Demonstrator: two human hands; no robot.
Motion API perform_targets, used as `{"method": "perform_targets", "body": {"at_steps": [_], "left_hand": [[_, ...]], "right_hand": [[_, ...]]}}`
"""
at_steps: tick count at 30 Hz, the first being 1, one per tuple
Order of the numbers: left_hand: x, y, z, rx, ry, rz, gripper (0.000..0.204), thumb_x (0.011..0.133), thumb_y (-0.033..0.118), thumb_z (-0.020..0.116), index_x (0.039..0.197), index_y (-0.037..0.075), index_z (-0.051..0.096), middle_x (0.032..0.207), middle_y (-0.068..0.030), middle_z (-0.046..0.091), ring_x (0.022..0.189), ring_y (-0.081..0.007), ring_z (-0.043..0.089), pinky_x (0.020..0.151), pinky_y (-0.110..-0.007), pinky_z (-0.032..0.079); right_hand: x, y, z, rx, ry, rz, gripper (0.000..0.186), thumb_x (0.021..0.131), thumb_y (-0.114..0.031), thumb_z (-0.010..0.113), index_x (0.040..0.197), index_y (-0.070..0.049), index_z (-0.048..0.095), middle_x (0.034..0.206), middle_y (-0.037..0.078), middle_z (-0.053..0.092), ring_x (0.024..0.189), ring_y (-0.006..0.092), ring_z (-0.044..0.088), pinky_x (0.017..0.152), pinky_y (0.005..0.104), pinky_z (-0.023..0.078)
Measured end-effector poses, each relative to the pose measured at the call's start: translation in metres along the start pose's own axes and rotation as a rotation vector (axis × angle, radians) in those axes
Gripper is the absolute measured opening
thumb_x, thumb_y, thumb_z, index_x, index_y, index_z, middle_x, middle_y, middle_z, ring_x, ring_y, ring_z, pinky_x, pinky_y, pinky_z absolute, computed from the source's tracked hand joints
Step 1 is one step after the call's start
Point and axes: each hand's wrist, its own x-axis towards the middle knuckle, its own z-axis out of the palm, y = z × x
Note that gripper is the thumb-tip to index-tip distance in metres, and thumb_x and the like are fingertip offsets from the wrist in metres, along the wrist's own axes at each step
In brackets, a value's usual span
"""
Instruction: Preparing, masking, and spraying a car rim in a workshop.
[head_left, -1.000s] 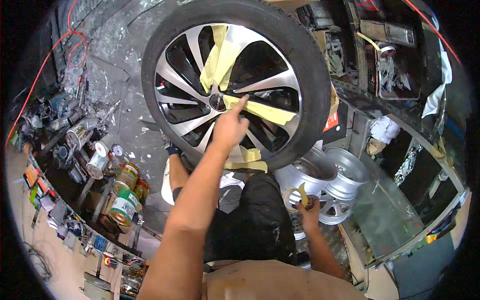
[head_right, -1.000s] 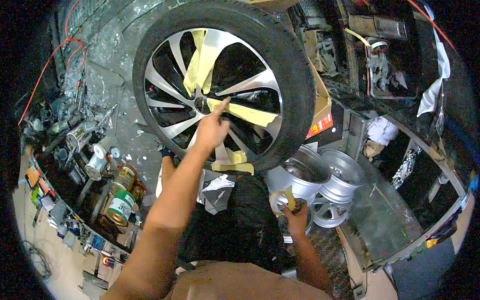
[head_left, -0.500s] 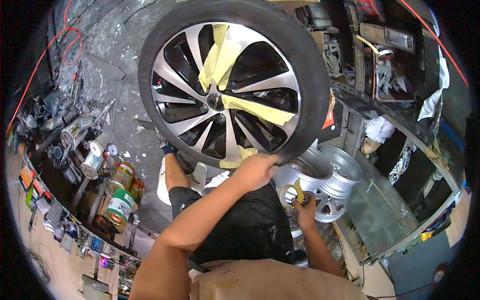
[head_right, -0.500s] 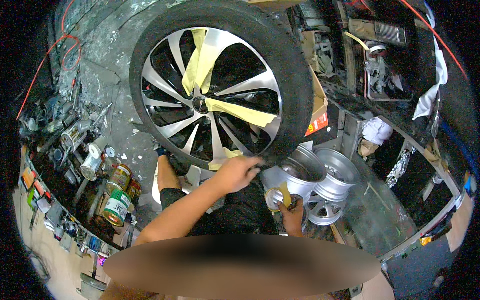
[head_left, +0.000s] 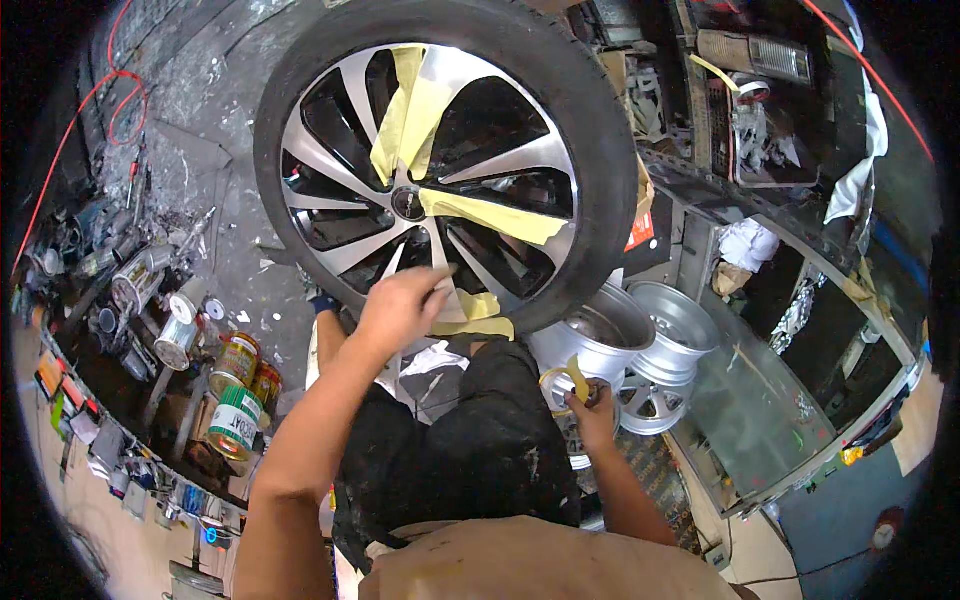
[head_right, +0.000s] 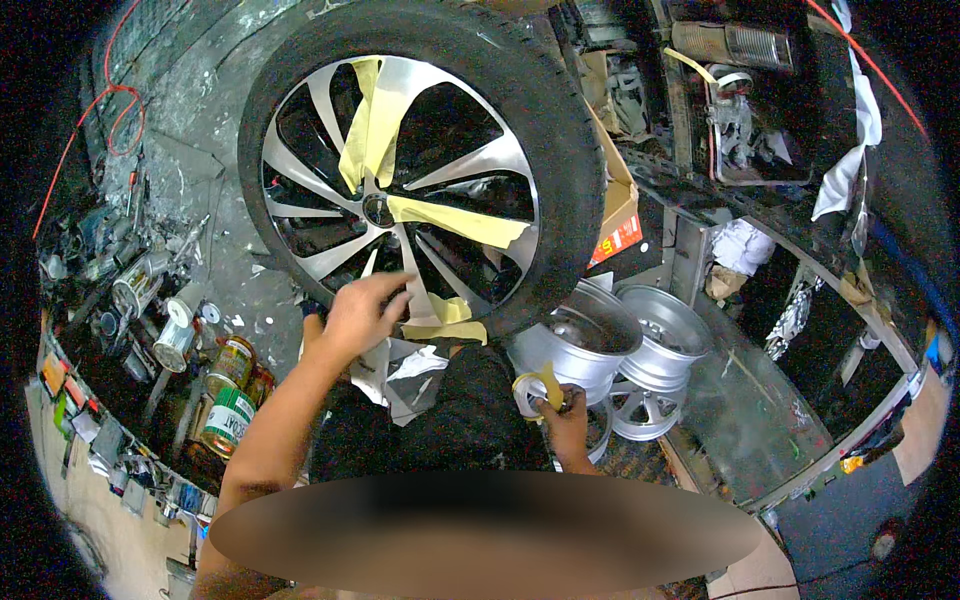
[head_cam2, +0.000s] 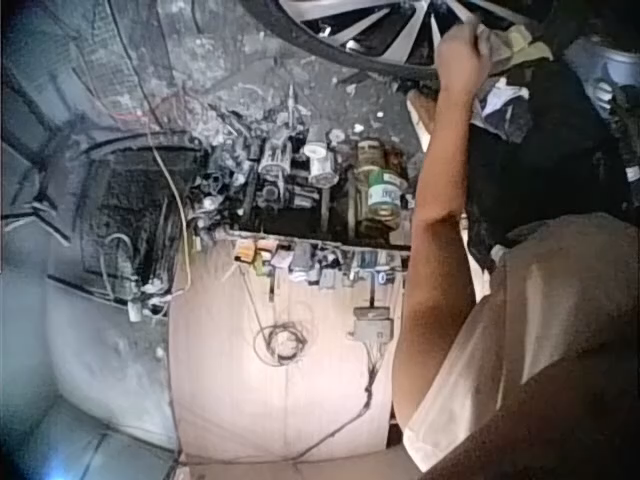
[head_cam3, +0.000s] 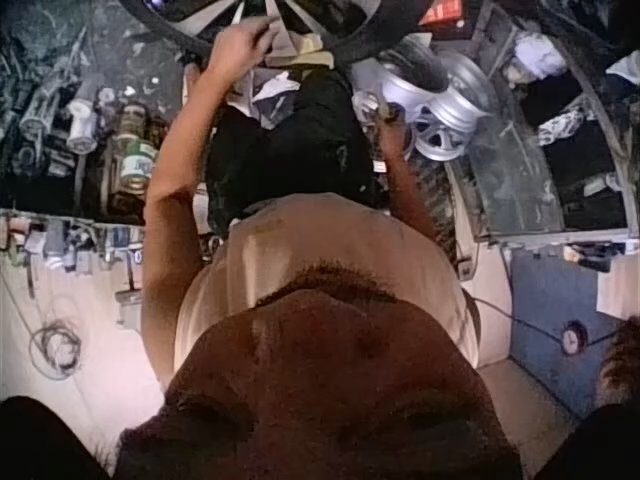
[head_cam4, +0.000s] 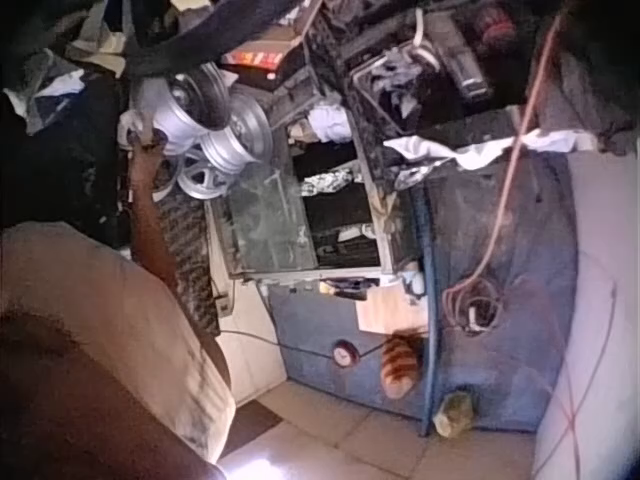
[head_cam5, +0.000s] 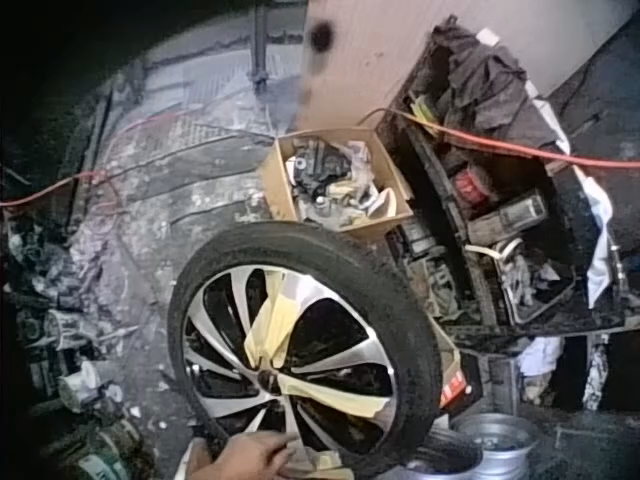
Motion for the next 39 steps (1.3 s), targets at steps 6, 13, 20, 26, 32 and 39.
{"method": "perform_targets", "body": {"at_steps": [6, 13, 20, 26, 32, 39], "left_hand": [[0.103, 0.065, 0.026, 0.277, -0.144, -0.185, 0.091, 0.084, 0.020, 0.067, 0.163, 0.000, 0.026, 0.106, -0.0289, 0.073, 0.093, -0.0452, 0.072, 0.088, -0.052, 0.058], [0.117, 0.150, 0.078, 0.046, -0.185, -0.273, 0.108, 0.082, 0.019, 0.070, 0.161, -0.015, 0.005, 0.110, -0.0317, 0.073, 0.101, -0.0456, 0.074, 0.094, -0.051, 0.058], [0.098, 0.065, 0.026, 0.209, -0.205, -0.332, 0.094, 0.084, 0.016, 0.064, 0.166, 0.039, 0.024, 0.108, -0.0243, 0.074, 0.103, -0.0434, 0.073, 0.090, -0.055, 0.058], [0.097, 0.044, 0.040, 0.166, -0.059, -0.386, 0.100, 0.083, 0.016, 0.066, 0.169, 0.030, 0.017, 0.111, -0.0296, 0.073, 0.101, -0.0467, 0.072, 0.091, -0.056, 0.057], [0.116, 0.117, 0.069, 0.059, -0.160, -0.391, 0.105, 0.083, 0.015, 0.065, 0.159, -0.018, 0.000, 0.110, -0.0348, 0.072, 0.100, -0.0469, 0.073, 0.093, -0.050, 0.058], [0.093, 0.136, 0.097, -0.063, 0.016, -0.090, 0.098, 0.080, 0.013, 0.065, 0.159, -0.016, 0.016, 0.103, -0.0332, 0.072, 0.092, -0.0468, 0.074, 0.085, -0.052, 0.060]], "right_hand": [[-0.005, -0.005, 0.002, -0.019, -0.042, 0.085, 0.053, 0.085, -0.013, 0.087, 0.123, -0.005, 0.050, 0.110, 0.008, 0.061, 0.095, 0.0162, 0.062, 0.081, 0.0331, 0.053], [0.009, 0.014, 0.000, 0.044, -0.019, 0.046, 0.048, 0.088, -0.010, 0.083, 0.123, -0.002, 0.051, 0.107, 0.008, 0.062, 0.094, 0.0160, 0.062, 0.082, 0.0314, 0.052], [-0.001, 0.004, -0.001, 0.008, 0.017, -0.052, 0.045, 0.090, -0.008, 0.080, 0.125, 0.000, 0.052, 0.107, 0.010, 0.064, 0.091, 0.0165, 0.064, 0.080, 0.0299, 0.053], [0.005, 0.022, -0.003, 0.142, -0.016, 0.047, 0.046, 0.093, -0.012, 0.079, 0.127, 0.002, 0.050, 0.105, 0.012, 0.066, 0.085, 0.0193, 0.069, 0.076, 0.0326, 0.056], [0.011, 0.027, 0.000, 0.107, 0.022, 0.103, 0.045, 0.094, -0.013, 0.078, 0.127, -0.002, 0.049, 0.112, 0.012, 0.063, 0.093, 0.0192, 0.066, 0.080, 0.0339, 0.056], [0.011, 0.019, 0.005, 0.104, -0.006, 0.062, 0.045, 0.094, -0.013, 0.078, 0.128, -0.002, 0.050, 0.114, 0.014, 0.063, 0.094, 0.0205, 0.066, 0.080, 0.0345, 0.057]]}}
